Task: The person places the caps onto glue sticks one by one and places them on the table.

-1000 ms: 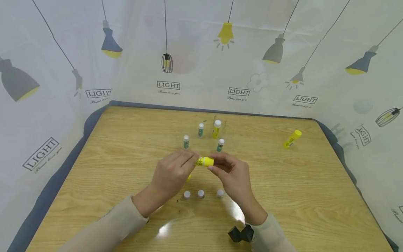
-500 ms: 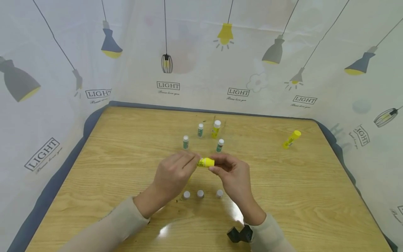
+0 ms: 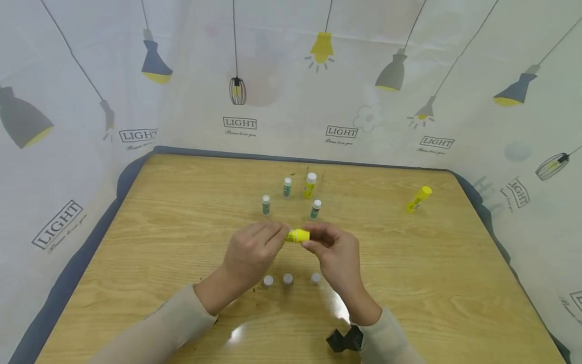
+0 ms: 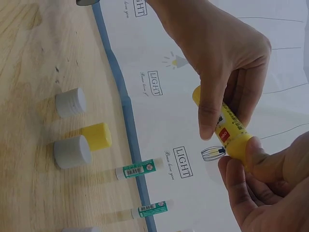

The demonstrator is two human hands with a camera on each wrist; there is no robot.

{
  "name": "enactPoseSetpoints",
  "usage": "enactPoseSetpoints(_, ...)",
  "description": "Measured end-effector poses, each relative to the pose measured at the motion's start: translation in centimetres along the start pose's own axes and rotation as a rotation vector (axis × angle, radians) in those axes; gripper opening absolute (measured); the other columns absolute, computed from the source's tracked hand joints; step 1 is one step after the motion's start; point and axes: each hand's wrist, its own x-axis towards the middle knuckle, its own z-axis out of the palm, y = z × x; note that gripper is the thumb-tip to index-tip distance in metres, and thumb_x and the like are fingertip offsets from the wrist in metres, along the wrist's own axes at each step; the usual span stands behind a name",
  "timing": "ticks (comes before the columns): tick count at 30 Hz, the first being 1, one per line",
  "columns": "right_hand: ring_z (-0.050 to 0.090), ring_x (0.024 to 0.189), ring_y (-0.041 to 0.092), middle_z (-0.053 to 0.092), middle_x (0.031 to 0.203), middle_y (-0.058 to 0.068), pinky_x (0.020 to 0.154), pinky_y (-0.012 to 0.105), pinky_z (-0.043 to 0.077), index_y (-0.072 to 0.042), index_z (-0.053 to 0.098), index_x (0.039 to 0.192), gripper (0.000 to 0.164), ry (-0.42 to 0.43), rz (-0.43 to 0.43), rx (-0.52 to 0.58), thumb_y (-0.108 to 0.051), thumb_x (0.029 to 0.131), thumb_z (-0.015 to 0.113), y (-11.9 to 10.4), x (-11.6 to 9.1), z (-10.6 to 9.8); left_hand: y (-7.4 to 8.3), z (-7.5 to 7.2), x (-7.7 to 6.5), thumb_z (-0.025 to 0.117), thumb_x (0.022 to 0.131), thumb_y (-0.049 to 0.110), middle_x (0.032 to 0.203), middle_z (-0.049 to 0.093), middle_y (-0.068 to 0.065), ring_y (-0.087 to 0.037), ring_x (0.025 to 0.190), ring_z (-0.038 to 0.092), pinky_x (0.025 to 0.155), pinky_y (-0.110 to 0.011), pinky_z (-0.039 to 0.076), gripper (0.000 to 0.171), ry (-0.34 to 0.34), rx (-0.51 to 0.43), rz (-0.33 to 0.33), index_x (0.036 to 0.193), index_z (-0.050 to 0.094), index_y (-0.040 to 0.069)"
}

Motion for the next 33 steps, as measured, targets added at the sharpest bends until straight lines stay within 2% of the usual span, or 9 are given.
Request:
enactPoseSetpoints(10, 0.073, 0.088, 0.02, 0.076, 0.096, 0.007, 0.075, 0.028, 0.063, -0.006, 0.077, 0.1, 0.019, 0.013, 0.021, 0.002, 0.001, 0.082, 0.081, 0.1, 0.4, 0.2, -0.1, 0.3, 0.0, 0.077, 0.086, 0.0, 0.094, 0.078, -0.011, -0.02, 0.079, 0.075, 0.072, -0.026, 0.063, 0.012, -0.022, 0.015, 0.015, 0.099, 0.077, -0.001)
enactPoseSetpoints(19, 0.073, 0.091, 0.018, 0.076, 0.101, 0.006, 0.076, 0.026, 0.063, -0.006, 0.077, 0.106, 0.022, -0.052, -0.02, -0.068, -0.004, 0.084, 0.081, 0.2, 0.6, -0.8, -0.4, 0.5, -0.1, 0.081, 0.084, 0.005, 0.096, 0.077, -0.01, -0.021, 0.082, 0.076, 0.073, -0.025, 0.063, 0.019, -0.063, -0.015, 0.044, 0.102, 0.076, 0.0)
enactPoseSetpoints(25, 0.073, 0.093, 0.018, 0.076, 0.104, 0.004, 0.077, 0.027, 0.063, -0.008, 0.077, 0.105, 0.021, -0.054, -0.027, -0.053, -0.006, 0.085, 0.081, 0.1, 0.5, -1.1, -0.5, 0.2, -0.2, 0.082, 0.085, 0.01, 0.1, 0.077, -0.01, -0.021, 0.084, 0.076, 0.074, -0.026, 0.063, 0.026, -0.112, -0.026, 0.049, 0.108, 0.075, 0.0)
enactPoseSetpoints(33, 0.073, 0.096, 0.018, 0.076, 0.109, 0.005, 0.079, 0.027, 0.063, -0.007, 0.077, 0.108, 0.024, -0.053, -0.02, -0.042, -0.006, 0.084, 0.081, 0.4, 0.6, -1.6, -0.9, 0.0, 0.0, 0.086, 0.082, 0.015, 0.099, 0.077, -0.011, -0.02, 0.08, 0.076, 0.07, -0.024, 0.063, 0.031, -0.114, -0.015, 0.074, 0.107, 0.075, 0.0)
